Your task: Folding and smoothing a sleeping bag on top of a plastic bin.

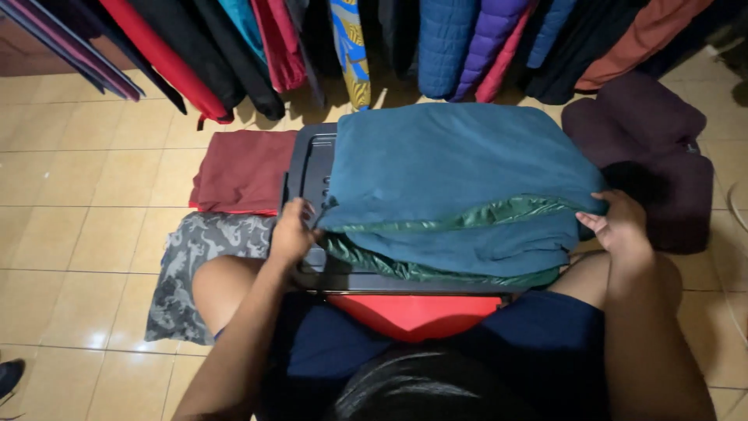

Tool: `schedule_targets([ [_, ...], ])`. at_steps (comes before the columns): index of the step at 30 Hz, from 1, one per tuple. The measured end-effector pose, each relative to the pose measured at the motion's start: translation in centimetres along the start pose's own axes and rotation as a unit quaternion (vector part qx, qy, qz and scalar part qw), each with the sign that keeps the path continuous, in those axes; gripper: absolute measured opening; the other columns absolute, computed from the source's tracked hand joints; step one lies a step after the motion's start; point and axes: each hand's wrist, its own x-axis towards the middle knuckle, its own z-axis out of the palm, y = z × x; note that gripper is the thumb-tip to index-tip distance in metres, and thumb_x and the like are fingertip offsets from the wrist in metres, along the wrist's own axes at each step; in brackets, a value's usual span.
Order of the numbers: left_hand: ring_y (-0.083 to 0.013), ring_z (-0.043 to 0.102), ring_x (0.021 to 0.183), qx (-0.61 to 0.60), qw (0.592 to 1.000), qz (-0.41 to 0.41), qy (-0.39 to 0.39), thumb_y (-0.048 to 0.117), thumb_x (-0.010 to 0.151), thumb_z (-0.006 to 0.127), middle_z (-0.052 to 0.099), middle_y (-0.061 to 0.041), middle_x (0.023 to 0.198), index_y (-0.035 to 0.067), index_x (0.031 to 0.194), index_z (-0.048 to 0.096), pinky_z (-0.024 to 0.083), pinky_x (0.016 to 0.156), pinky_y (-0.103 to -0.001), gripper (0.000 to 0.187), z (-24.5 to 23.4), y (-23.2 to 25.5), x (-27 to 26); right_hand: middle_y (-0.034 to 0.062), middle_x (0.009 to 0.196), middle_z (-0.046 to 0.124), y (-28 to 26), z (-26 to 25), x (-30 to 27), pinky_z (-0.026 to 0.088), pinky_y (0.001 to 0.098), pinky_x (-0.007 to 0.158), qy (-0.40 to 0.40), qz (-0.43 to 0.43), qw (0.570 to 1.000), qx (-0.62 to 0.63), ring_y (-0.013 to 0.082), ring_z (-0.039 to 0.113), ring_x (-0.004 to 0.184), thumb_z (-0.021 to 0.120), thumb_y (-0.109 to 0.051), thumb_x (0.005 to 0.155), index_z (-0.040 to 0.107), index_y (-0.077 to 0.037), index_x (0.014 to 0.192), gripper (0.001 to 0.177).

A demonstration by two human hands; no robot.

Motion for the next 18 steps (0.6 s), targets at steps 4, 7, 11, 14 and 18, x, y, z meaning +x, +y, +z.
schedule_targets([
  [4,-0.0202,0.061,0.088,-0.117,0.981,0.138,-0.070,-0.015,0.065,0.063,0.056,-0.002,0.097,0.015,0.080,0.073,0.050,0.082,-0.029,0.035,1.6,1.4,-2.7,0.0216,0.140,0.049,1.2,-1.2,2.7,0.062,0.0459,0.103,-0.012,0.023,0.995,0.094,0.0404,0.061,0.118,0.057,-0.009,0.096,0.057,-0.007,0.110,0.014],
  [7,-0.0227,0.054,0.095,-0.055,0.981,0.176,-0.064,-0.010,0.069,0.057,0.054,-0.002,0.108,0.022,0.069,0.080,0.045,0.089,-0.028,0.039,2.2,2.3,-3.9,0.0157,0.121,0.050,1.4,-0.9,2.9,0.062,0.0380,0.095,-0.045,0.024,0.985,0.166,0.0292,0.060,0.102,0.060,-0.008,0.094,0.054,-0.003,0.108,0.016],
  [11,-0.0372,0.055,0.098,0.278,0.957,0.051,0.063,0.014,0.087,0.058,0.051,-0.015,0.126,0.010,0.098,0.074,0.047,0.079,-0.048,0.020,5.6,-1.0,-2.4,0.0028,0.109,0.059,-0.3,1.0,0.3,0.053,0.0238,0.083,-0.115,-0.049,0.971,0.201,0.0123,0.059,0.091,0.063,-0.013,0.098,0.054,-0.010,0.111,0.016],
  [14,-0.0407,0.054,0.095,0.277,0.947,0.041,0.158,0.020,0.085,0.063,0.051,-0.023,0.120,0.007,0.123,0.065,0.045,0.079,-0.048,0.040,4.3,2.0,-1.9,0.0296,0.127,0.068,-0.9,2.0,-5.2,0.049,0.0432,0.094,0.014,-0.486,0.744,-0.459,0.0430,0.064,0.106,0.079,-0.004,0.086,0.067,0.017,0.126,0.047],
  [18,-0.0398,0.051,0.099,0.282,0.945,-0.002,0.164,0.047,0.091,0.062,0.052,-0.021,0.120,0.007,0.105,0.072,0.039,0.085,-0.051,0.043,6.4,2.2,-0.9,0.0226,0.125,0.053,-1.5,3.0,-4.3,0.051,0.0374,0.096,-0.123,-0.266,0.947,-0.134,0.0286,0.056,0.108,0.048,-0.003,0.108,0.046,0.012,0.134,0.030],
])
